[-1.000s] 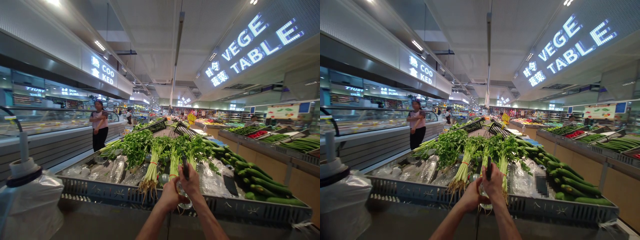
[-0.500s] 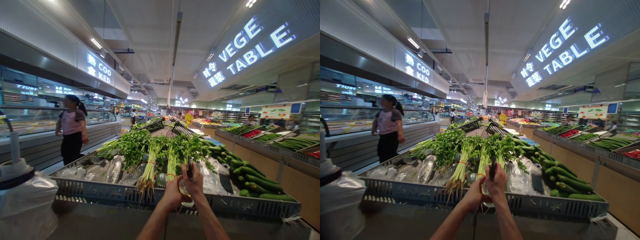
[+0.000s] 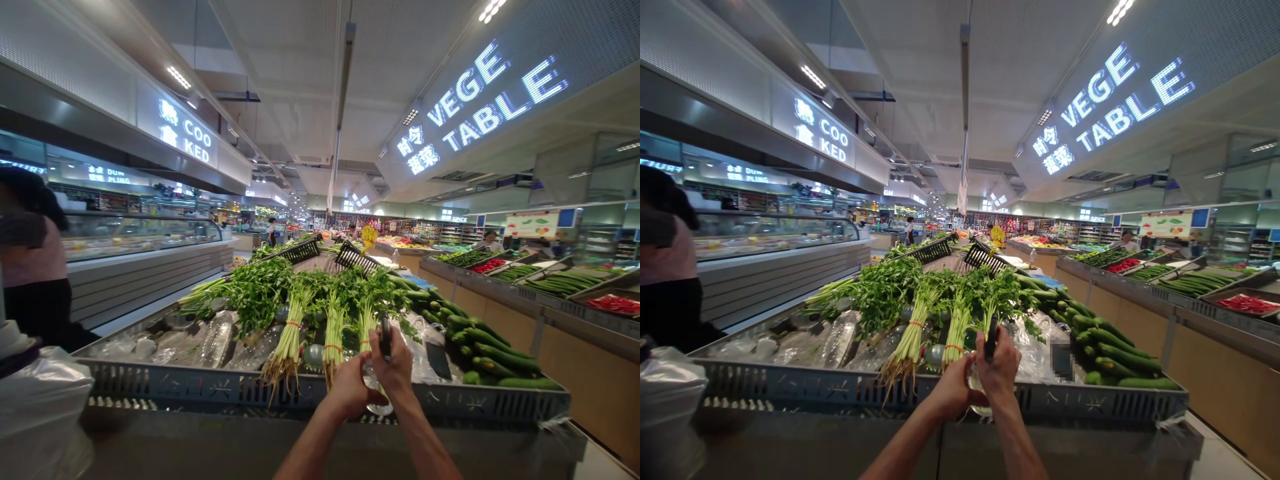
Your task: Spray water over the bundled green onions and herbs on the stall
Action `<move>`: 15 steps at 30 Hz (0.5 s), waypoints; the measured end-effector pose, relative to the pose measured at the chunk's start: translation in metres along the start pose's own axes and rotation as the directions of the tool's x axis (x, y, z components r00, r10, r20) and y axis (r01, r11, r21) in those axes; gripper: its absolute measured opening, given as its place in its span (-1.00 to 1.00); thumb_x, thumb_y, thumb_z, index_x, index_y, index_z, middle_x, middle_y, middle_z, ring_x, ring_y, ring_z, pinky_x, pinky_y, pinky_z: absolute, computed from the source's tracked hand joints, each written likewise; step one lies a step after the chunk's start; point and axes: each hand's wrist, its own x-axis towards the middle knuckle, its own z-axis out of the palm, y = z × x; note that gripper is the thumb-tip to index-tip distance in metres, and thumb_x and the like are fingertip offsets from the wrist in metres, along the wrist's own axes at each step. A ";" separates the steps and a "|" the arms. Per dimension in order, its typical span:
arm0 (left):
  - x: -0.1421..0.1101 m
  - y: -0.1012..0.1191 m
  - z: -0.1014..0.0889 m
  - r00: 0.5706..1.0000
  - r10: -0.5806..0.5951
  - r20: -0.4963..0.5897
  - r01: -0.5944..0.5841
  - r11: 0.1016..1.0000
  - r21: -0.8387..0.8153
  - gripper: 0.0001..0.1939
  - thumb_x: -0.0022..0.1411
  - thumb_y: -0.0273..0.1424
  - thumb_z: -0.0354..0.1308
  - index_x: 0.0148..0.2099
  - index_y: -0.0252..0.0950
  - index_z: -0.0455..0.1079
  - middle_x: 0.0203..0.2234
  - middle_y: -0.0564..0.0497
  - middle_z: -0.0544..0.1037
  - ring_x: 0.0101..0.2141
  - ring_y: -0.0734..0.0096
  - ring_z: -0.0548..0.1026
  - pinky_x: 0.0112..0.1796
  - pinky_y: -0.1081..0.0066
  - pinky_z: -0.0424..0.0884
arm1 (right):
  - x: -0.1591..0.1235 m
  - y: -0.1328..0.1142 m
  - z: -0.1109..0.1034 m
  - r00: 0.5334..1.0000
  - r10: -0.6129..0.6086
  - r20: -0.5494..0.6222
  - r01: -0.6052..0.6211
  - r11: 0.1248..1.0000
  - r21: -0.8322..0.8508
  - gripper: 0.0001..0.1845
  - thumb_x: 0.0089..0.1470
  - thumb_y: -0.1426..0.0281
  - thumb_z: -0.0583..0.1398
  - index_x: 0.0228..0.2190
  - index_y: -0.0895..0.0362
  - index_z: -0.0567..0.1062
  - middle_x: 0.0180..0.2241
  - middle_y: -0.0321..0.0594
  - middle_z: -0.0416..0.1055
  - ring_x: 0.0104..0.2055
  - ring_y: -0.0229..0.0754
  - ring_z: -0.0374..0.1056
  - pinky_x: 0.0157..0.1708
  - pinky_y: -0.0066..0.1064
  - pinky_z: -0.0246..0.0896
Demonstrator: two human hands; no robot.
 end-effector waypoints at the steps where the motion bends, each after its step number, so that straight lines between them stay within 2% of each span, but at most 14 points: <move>1: 0.001 -0.001 0.001 1.000 0.000 -0.002 0.000 1.000 0.000 -0.26 -0.39 -0.38 0.32 -0.04 -0.23 0.24 -0.19 0.00 0.44 -0.19 0.21 0.37 -0.15 0.36 0.27 | 0.000 0.000 -0.001 1.000 0.001 -0.003 -0.001 1.000 -0.003 -0.66 -0.10 0.08 0.00 -0.47 0.10 0.28 -0.51 -0.24 0.37 -0.47 -0.21 0.28 -0.47 -0.42 0.08; 8: 0.003 -0.005 0.005 0.999 0.033 -0.015 -0.033 0.999 0.001 -0.26 -0.37 -0.37 0.32 -0.03 -0.23 0.23 -0.22 -0.02 0.44 -0.22 0.24 0.38 -0.16 0.37 0.28 | 0.000 0.004 0.001 0.999 -0.018 -0.031 0.018 1.000 0.001 -0.63 -0.10 0.09 -0.01 -0.40 0.12 0.30 -0.45 -0.20 0.38 -0.45 -0.19 0.28 -0.43 -0.39 0.08; 15: 0.004 -0.001 0.006 1.000 -0.002 0.006 0.001 1.000 0.017 -0.28 -0.38 -0.37 0.32 -0.05 -0.25 0.25 -0.25 -0.04 0.45 -0.23 0.22 0.37 -0.18 0.35 0.28 | 0.003 0.008 0.000 1.000 0.016 0.014 -0.016 0.999 -0.034 -0.63 -0.11 0.06 0.00 -0.46 0.10 0.30 -0.55 -0.27 0.36 -0.50 -0.20 0.27 -0.46 -0.41 0.06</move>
